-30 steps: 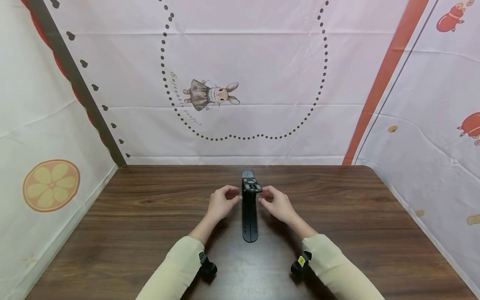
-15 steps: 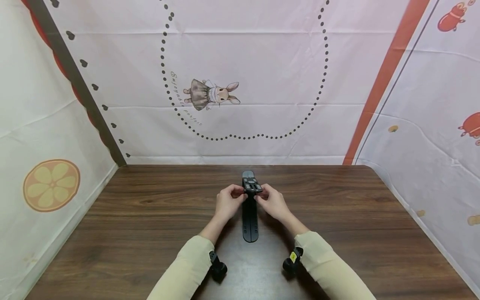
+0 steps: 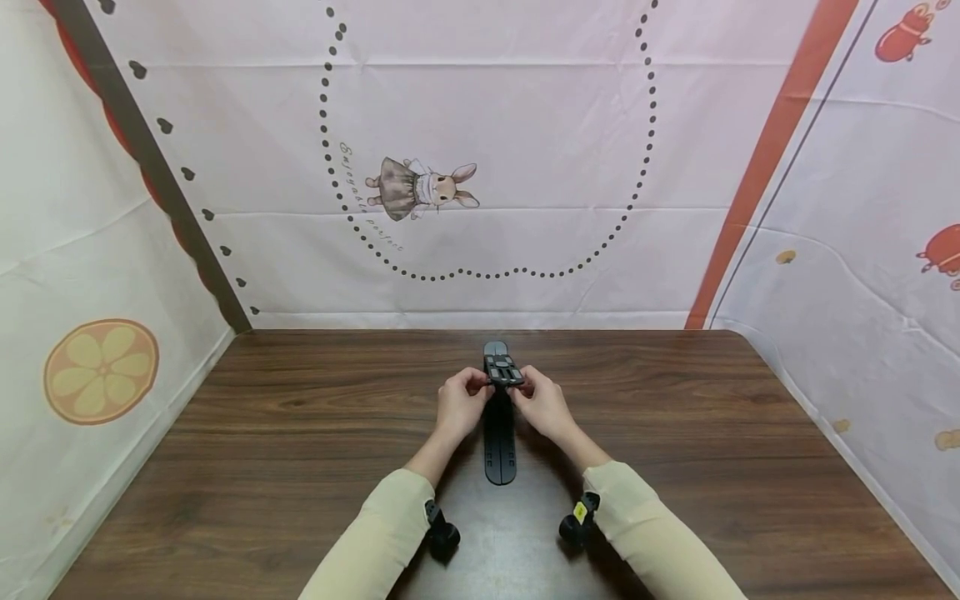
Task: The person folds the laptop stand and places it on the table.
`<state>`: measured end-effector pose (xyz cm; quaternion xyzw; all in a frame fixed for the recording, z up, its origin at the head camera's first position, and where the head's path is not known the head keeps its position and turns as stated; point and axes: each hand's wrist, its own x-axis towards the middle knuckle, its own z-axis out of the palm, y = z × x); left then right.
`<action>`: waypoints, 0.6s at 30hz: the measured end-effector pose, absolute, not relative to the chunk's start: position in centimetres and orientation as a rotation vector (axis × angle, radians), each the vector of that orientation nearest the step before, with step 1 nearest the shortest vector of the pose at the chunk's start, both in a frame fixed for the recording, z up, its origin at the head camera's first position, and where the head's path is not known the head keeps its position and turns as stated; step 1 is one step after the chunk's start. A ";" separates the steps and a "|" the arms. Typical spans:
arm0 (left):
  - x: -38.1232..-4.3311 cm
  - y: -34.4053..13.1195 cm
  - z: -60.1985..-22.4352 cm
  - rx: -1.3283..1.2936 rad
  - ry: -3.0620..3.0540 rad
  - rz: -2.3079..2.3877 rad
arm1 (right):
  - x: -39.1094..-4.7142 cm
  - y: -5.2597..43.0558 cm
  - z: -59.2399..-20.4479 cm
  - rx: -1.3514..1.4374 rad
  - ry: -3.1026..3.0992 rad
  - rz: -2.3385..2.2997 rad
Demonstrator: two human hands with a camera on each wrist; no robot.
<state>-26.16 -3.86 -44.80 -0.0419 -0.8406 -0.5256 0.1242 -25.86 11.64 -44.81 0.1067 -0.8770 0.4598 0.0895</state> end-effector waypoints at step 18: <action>-26.3 -3.8 -44.9 -0.154 -2.445 -1.508 | -25.9 11.6 -44.9 0.383 -2.592 1.377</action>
